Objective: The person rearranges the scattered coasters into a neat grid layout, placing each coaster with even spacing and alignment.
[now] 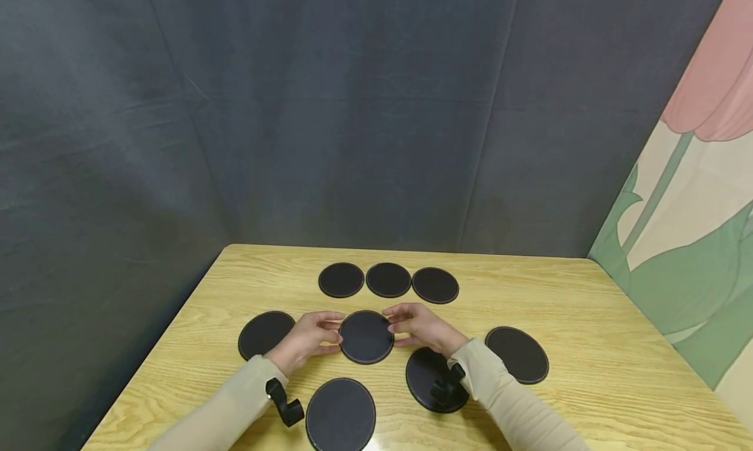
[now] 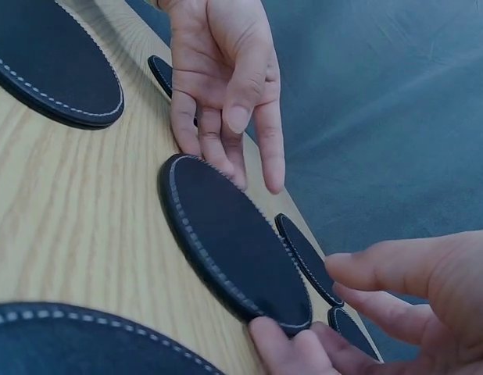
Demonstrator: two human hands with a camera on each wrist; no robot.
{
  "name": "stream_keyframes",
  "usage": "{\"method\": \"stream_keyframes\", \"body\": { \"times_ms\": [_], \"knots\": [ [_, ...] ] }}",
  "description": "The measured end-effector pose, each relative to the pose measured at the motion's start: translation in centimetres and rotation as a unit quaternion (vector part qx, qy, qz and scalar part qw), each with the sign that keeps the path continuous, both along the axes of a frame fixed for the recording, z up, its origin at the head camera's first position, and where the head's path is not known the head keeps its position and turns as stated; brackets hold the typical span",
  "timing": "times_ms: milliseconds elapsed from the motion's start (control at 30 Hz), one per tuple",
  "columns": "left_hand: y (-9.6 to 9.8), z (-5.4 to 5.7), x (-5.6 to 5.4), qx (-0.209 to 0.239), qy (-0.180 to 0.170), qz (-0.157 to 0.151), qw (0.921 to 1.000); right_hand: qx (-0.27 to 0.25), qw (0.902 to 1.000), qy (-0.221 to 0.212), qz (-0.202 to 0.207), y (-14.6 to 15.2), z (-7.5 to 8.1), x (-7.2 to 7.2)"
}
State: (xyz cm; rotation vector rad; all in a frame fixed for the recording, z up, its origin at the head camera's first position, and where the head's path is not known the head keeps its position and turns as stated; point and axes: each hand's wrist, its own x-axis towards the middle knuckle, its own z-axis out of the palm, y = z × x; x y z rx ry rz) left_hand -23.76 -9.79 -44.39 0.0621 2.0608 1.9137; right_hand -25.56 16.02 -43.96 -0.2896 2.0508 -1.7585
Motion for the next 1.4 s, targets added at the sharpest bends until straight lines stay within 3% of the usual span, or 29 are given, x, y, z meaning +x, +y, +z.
{"method": "stream_keyframes", "body": {
  "times_ms": [200,367,933,1400],
  "knots": [
    [0.2,-0.2,-0.3,0.008,0.011,0.039,0.9992,-0.004,0.9997,0.004,-0.026,-0.4,-0.3,0.0],
    [0.1,-0.1,-0.7,0.006,0.011,0.052,0.9986,0.0,0.9988,0.009,-0.048,-0.7,-0.5,-0.1],
    [-0.7,0.8,-1.0,0.008,0.007,0.051,0.9986,-0.026,0.9984,-0.005,-0.049,-1.4,0.2,-0.4],
    [-2.3,2.3,-1.7,-0.007,0.015,0.033,0.9993,-0.009,0.9985,0.01,-0.054,-2.7,1.8,-1.2]
  ]
}}
